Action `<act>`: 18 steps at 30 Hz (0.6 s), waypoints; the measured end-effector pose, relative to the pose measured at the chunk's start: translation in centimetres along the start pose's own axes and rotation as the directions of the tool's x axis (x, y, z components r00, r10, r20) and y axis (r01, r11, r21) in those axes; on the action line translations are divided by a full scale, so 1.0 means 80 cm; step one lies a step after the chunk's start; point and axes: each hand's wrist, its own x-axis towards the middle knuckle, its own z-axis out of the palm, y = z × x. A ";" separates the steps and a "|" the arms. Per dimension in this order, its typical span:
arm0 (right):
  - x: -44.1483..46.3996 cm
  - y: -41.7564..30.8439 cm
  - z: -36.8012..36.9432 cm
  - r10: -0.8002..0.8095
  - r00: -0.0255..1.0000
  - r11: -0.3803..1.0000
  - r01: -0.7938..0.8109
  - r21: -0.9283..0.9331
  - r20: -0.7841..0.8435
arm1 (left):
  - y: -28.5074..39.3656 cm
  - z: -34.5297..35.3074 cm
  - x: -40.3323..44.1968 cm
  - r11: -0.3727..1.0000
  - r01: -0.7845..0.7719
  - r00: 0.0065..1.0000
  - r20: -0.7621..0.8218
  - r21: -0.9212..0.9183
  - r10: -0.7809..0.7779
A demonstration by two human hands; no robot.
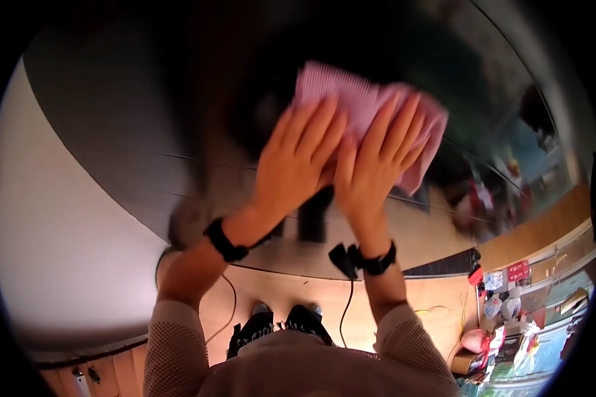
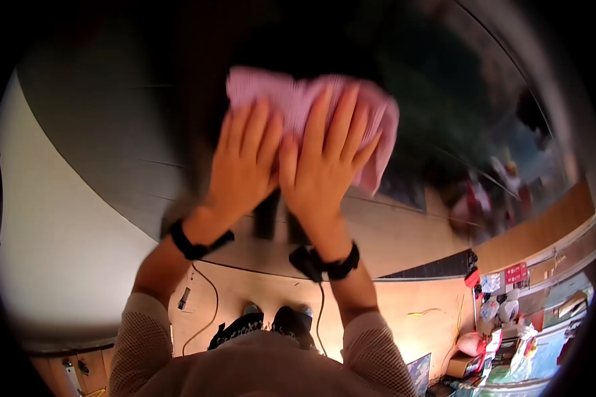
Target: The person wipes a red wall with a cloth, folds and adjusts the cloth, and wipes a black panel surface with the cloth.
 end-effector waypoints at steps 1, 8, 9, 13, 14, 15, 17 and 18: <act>0.039 0.001 -0.006 -0.027 0.997 1.000 0.026 -0.011 -0.074 | -0.003 -0.011 0.042 1.000 -0.011 0.999 -0.045 -0.018 0.010; 0.106 -0.006 -0.009 -0.175 0.951 0.982 0.148 -0.120 -0.254 | -0.025 -0.014 0.116 0.977 -0.115 0.961 -0.229 0.181 0.155; 0.096 -0.003 -0.004 -0.153 0.965 0.988 0.144 -0.055 -0.213 | -0.021 -0.010 0.104 0.993 -0.079 0.973 -0.208 0.088 0.096; 0.006 0.006 0.026 -0.066 0.996 0.996 0.063 -0.063 -0.061 | -0.013 0.022 0.009 0.996 0.027 0.995 -0.097 0.081 -0.019; -0.032 0.010 0.038 -0.045 0.999 0.997 0.045 -0.069 -0.006 | -0.010 0.031 -0.028 0.998 0.031 1.000 -0.002 0.060 -0.031; -0.078 0.016 0.052 -0.027 0.998 0.997 0.030 -0.074 0.049 | -0.009 0.040 -0.068 0.998 0.039 0.995 0.090 0.044 -0.043; -0.187 0.019 0.086 0.008 0.989 0.991 0.011 -0.130 0.147 | -0.009 0.049 -0.150 0.997 0.069 0.948 0.311 0.018 -0.071; -0.241 0.015 0.103 0.004 0.978 0.988 0.028 -0.150 0.211 | -0.009 0.056 -0.194 0.996 0.085 0.921 0.379 0.029 -0.090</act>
